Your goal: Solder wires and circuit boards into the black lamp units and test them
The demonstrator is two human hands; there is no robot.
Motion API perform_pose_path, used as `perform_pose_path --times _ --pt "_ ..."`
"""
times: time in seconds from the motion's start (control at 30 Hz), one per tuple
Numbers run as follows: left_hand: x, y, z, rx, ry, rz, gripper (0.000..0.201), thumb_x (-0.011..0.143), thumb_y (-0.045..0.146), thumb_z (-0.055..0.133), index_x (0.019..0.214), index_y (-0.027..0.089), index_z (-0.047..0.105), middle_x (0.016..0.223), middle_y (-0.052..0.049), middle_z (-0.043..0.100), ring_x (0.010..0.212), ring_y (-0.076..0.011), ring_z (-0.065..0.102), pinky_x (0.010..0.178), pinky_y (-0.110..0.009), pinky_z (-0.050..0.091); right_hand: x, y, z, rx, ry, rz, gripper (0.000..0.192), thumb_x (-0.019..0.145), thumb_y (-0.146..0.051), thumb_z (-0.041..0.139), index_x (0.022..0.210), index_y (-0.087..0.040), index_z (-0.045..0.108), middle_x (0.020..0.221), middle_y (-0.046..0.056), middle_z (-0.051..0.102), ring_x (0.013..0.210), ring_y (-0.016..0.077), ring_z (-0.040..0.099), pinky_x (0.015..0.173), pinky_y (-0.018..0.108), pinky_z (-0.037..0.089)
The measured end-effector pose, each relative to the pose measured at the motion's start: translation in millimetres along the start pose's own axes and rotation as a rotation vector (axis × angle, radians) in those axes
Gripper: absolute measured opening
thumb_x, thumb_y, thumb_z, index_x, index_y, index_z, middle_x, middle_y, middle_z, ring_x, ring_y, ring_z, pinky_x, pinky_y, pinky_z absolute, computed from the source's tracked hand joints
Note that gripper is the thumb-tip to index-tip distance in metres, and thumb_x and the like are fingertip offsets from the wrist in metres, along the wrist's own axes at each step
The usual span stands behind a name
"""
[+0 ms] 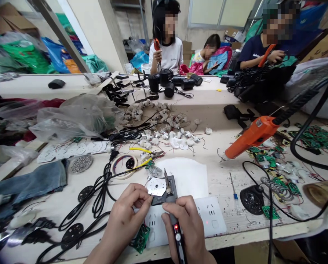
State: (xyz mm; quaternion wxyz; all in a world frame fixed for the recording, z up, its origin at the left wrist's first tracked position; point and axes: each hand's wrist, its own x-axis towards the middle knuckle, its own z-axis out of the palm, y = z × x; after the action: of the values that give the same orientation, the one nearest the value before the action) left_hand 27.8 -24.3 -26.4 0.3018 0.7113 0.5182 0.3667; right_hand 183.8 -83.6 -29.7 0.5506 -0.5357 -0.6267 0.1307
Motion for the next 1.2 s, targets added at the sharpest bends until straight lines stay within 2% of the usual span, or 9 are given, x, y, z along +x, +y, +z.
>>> perform_pose_path --times 0.3,0.57,0.77,0.97,1.2 --pt "0.3 1.5 3.2 0.040 0.048 0.101 0.019 0.089 0.018 0.053 0.072 0.018 0.063 0.079 -0.004 0.058 0.061 -0.0110 0.060 0.054 -0.020 0.053 0.3 2.3 -2.8 -0.002 -0.030 -0.007 0.020 0.093 -0.010 0.051 0.108 -0.020 0.061 0.088 0.004 0.049 0.074 0.0154 0.056 0.060 0.026 0.051" --pt "-1.3 -3.8 2.9 0.035 0.068 0.097 0.017 0.088 0.016 0.056 0.075 0.018 0.067 0.079 -0.004 0.061 0.063 -0.0117 0.062 0.056 -0.021 0.054 4.3 11.3 1.6 -0.061 -0.084 -0.046 0.024 0.093 -0.011 0.053 0.113 -0.020 0.060 0.093 0.005 0.049 0.077 0.0155 0.059 0.057 0.024 0.050" --pt "-1.5 -2.8 0.9 0.049 0.067 0.116 0.019 0.089 0.016 0.055 0.074 0.017 0.067 0.079 -0.004 0.062 0.064 -0.0113 0.062 0.057 -0.020 0.053 -0.5 3.5 -1.7 0.013 -0.053 -0.072 0.025 0.091 -0.007 0.051 0.110 -0.019 0.061 0.088 0.005 0.051 0.072 0.0155 0.057 0.057 0.026 0.049" --pt "-0.5 -0.9 3.5 0.071 0.126 0.170 0.020 0.086 0.011 0.053 0.071 0.016 0.064 0.077 -0.003 0.061 0.059 -0.0087 0.059 0.057 -0.017 0.051 -4.9 -6.7 -15.1 0.038 -0.078 -0.016 0.022 0.090 -0.006 0.053 0.104 -0.018 0.064 0.083 0.003 0.051 0.065 0.0133 0.053 0.054 0.025 0.045" --pt "-0.5 -2.9 5.8 0.125 0.134 0.202 0.020 0.086 0.009 0.052 0.070 0.017 0.062 0.077 -0.003 0.060 0.064 -0.0100 0.062 0.059 -0.018 0.051 -12.3 -2.5 -18.5 0.065 -0.105 0.016 0.017 0.091 -0.012 0.052 0.101 -0.020 0.063 0.079 0.002 0.051 0.062 0.0141 0.053 0.052 0.026 0.041"
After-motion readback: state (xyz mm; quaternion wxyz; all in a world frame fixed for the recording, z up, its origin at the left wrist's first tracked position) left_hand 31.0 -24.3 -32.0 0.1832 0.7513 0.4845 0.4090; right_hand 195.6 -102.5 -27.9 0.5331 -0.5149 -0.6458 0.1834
